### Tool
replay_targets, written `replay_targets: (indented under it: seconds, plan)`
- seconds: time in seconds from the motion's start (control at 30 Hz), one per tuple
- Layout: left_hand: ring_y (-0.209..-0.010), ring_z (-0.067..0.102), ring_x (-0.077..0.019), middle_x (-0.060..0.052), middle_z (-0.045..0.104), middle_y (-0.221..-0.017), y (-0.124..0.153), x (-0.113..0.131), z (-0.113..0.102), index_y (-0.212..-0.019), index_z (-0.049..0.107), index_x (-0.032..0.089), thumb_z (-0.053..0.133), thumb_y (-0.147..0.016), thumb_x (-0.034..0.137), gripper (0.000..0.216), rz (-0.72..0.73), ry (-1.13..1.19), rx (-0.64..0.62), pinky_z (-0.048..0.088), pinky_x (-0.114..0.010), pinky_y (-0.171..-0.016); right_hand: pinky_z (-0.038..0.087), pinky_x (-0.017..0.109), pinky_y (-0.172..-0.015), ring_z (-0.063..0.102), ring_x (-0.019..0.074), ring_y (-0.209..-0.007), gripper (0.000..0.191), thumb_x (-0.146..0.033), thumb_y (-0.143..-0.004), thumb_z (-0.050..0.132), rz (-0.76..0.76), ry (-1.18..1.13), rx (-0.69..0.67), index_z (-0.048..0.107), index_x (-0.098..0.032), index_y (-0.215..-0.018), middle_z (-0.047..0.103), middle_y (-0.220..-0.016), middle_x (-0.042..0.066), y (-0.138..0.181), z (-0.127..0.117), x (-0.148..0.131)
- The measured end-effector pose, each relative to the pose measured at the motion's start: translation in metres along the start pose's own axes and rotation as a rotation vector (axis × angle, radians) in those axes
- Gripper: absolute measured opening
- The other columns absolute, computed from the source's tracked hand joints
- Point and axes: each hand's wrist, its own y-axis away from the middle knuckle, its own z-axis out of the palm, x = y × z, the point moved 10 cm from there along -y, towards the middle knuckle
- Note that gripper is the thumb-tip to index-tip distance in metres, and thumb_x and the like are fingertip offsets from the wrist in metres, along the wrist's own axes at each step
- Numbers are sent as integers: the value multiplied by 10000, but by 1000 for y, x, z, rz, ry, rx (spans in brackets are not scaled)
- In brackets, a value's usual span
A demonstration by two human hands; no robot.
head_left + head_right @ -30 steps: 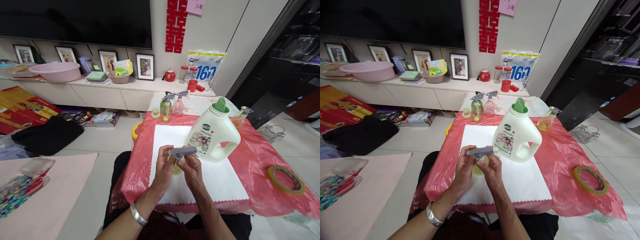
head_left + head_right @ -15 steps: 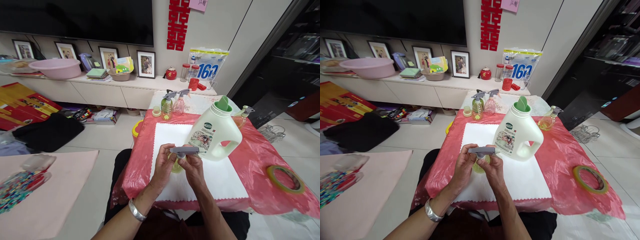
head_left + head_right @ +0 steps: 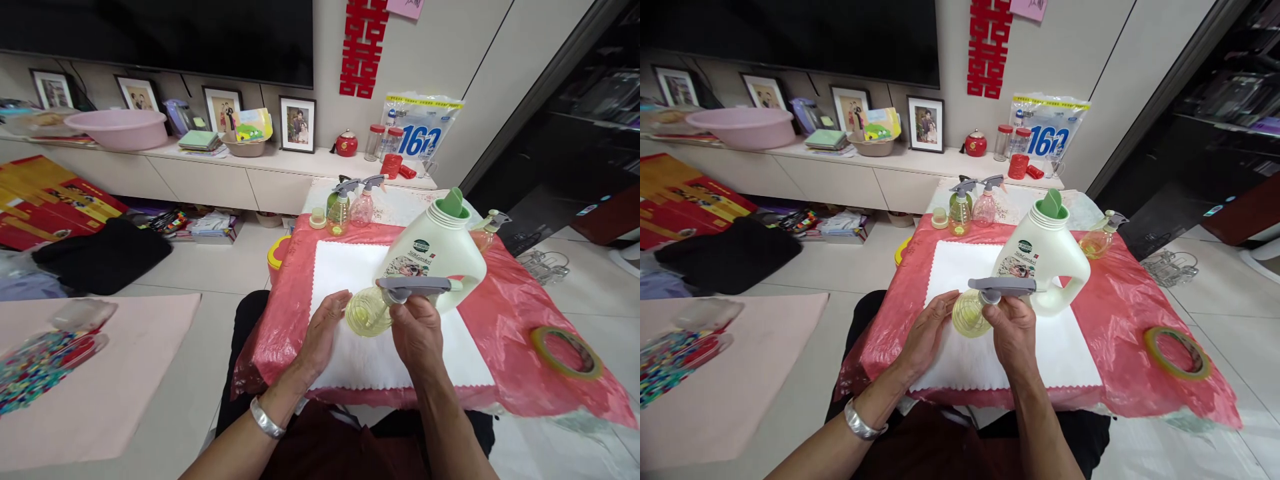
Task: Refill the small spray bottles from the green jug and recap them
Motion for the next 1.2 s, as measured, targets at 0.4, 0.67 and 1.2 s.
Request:
replay_targets:
  seconds: [0.4,0.67,1.2]
  plan:
    - [-1122,647,-265,-123,652,-1341,27,4,62,-1334,632,249,915,-665,433,749,-197,375,-321,575,-313,-834,561,382,-923,641,244,-1055,292,-422,-816,878,-54,-1,3,771,-240,-1017,659,-1113,75,3,11,-40]
    - [-779,719,-177,-101,744,-1002,26,-16,56,-1134,722,138,832,-735,549,584,-269,468,-333,558,-214,-606,470,340,-1105,429,246,-1376,580,-332,-889,827,20,39,-230,586,-321,-1416,436,-1473,48,16,16,-30]
    - [-416,597,-108,-54,729,-672,51,-56,68,-964,730,98,646,-696,831,785,-663,543,-460,364,-181,-375,407,459,-1136,457,325,-1293,884,-626,-724,883,264,238,-419,525,-212,-1418,520,-1323,104,39,15,0]
